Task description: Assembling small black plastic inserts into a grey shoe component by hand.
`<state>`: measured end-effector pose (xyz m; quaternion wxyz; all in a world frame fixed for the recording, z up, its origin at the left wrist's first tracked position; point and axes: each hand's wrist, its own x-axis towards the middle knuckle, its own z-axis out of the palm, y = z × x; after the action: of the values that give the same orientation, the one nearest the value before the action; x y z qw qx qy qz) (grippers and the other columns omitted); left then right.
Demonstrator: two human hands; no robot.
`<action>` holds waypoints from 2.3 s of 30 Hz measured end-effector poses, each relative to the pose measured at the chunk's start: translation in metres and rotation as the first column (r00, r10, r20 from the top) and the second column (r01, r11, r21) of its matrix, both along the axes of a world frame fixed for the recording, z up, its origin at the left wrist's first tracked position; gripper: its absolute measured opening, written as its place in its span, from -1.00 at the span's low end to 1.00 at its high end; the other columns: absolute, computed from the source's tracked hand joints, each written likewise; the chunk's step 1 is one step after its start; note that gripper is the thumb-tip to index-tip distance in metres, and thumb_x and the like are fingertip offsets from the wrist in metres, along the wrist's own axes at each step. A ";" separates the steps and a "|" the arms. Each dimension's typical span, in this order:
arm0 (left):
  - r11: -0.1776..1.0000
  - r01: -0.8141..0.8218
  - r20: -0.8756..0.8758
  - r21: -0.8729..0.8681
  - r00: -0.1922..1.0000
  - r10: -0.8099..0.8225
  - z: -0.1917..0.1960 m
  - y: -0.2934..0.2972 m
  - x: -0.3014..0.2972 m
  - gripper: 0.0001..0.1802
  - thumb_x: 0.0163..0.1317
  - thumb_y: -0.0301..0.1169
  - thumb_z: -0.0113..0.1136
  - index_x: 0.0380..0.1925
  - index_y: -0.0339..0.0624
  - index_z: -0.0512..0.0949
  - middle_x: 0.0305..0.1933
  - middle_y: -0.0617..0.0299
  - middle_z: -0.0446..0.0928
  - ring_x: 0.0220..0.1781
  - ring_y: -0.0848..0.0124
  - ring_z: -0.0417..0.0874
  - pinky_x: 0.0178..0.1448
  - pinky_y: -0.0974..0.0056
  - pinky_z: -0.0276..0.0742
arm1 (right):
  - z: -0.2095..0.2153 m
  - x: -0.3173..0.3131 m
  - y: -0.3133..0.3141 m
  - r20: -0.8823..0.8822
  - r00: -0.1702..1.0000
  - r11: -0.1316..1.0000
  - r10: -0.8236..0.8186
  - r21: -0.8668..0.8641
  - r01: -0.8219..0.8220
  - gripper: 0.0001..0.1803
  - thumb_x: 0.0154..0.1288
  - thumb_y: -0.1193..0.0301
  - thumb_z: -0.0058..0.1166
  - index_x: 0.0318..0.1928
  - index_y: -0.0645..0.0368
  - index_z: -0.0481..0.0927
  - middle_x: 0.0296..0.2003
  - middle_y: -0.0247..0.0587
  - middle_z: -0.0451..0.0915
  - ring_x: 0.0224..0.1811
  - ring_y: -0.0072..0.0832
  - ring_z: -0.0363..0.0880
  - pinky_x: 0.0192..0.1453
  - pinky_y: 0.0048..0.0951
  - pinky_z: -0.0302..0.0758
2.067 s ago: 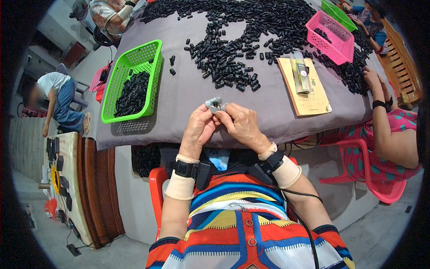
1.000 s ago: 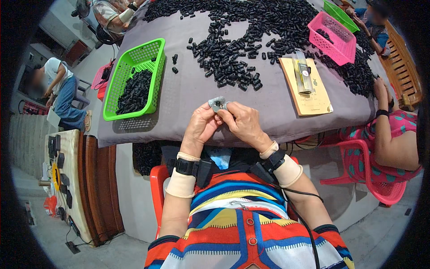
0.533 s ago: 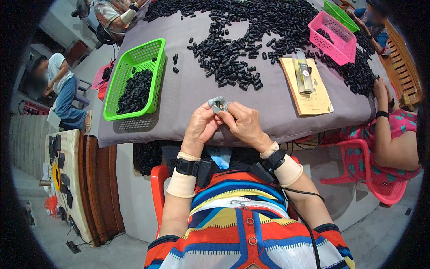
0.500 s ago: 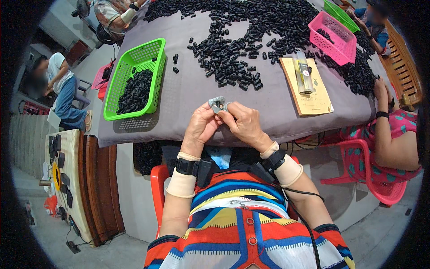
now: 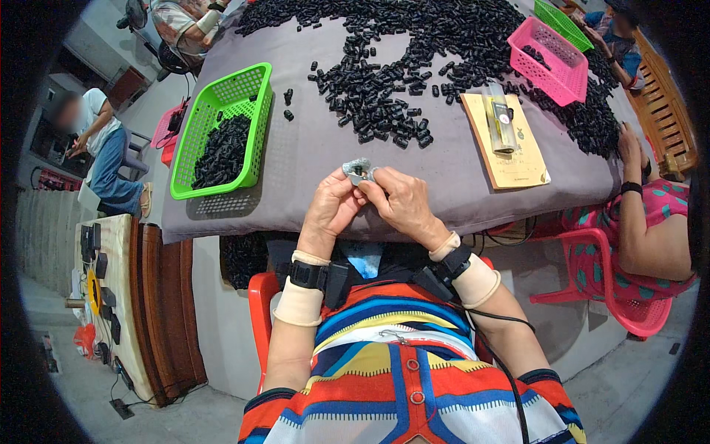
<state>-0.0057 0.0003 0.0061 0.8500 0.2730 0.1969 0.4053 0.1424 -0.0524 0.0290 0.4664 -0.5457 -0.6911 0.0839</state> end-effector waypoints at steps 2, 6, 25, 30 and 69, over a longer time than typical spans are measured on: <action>1.000 0.003 -0.002 0.003 1.000 -0.003 0.001 0.000 0.001 -0.80 0.23 -0.53 0.05 -0.14 -0.28 0.49 -0.26 0.19 0.55 -0.37 0.50 0.51 -0.30 0.43 0.48 | 0.001 0.001 0.000 -0.013 1.000 1.000 -0.003 -0.008 0.003 -0.72 0.21 0.23 0.08 -0.54 0.11 0.45 -0.59 -0.19 0.48 -0.58 -0.16 0.50 -0.59 -0.23 0.36; 1.000 0.017 0.015 0.020 1.000 -0.017 -0.004 0.003 -0.002 -0.78 0.23 -0.50 0.08 -0.11 -0.27 0.49 -0.24 0.20 0.55 -0.32 0.49 0.54 -0.29 0.42 0.49 | 0.001 -0.001 0.001 0.007 1.000 1.000 -0.005 -0.007 0.005 -0.73 0.21 0.23 0.08 -0.53 0.11 0.46 -0.59 -0.19 0.49 -0.57 -0.16 0.51 -0.58 -0.23 0.37; 0.940 -0.190 -0.310 0.283 0.909 0.277 0.048 0.007 -0.026 -0.76 0.15 -0.52 0.18 -0.15 -0.26 0.54 -0.44 0.28 0.53 -0.55 0.56 0.51 -0.46 0.48 0.49 | -0.001 0.008 0.001 -0.292 0.956 0.999 -0.016 -0.038 0.005 -0.70 0.25 0.34 0.06 -0.53 0.22 0.35 -0.62 -0.07 0.42 -0.63 -0.12 0.38 -0.56 -0.25 0.26; 0.581 -0.317 -0.438 0.750 0.420 0.795 0.114 0.059 -0.095 -0.79 0.08 -0.53 0.24 -0.24 -0.27 0.55 -0.43 0.30 0.55 -0.54 0.60 0.49 -0.49 0.48 0.44 | -0.001 0.012 0.004 -0.340 0.940 0.999 -0.005 -0.048 -0.012 -0.64 0.28 0.33 0.04 -0.56 0.25 0.29 -0.67 -0.06 0.37 -0.68 -0.18 0.28 -0.57 -0.28 0.22; 0.445 0.476 -0.631 0.759 0.369 0.682 0.033 0.011 0.038 -0.79 -0.06 -0.57 0.21 -0.38 -0.33 0.43 -0.36 0.00 0.36 -0.29 0.06 0.48 -0.22 0.11 0.41 | 0.002 0.027 0.008 -0.457 0.878 0.983 -0.143 -0.171 0.072 -0.65 0.33 0.24 -0.01 -0.48 0.26 0.41 -0.65 -0.04 0.43 -0.67 -0.35 0.30 -0.54 -0.32 0.28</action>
<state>0.0320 0.0112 0.0389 0.2625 0.8277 0.4098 0.2796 0.1692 -0.0444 0.0311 0.5810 -0.5802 -0.5189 0.2379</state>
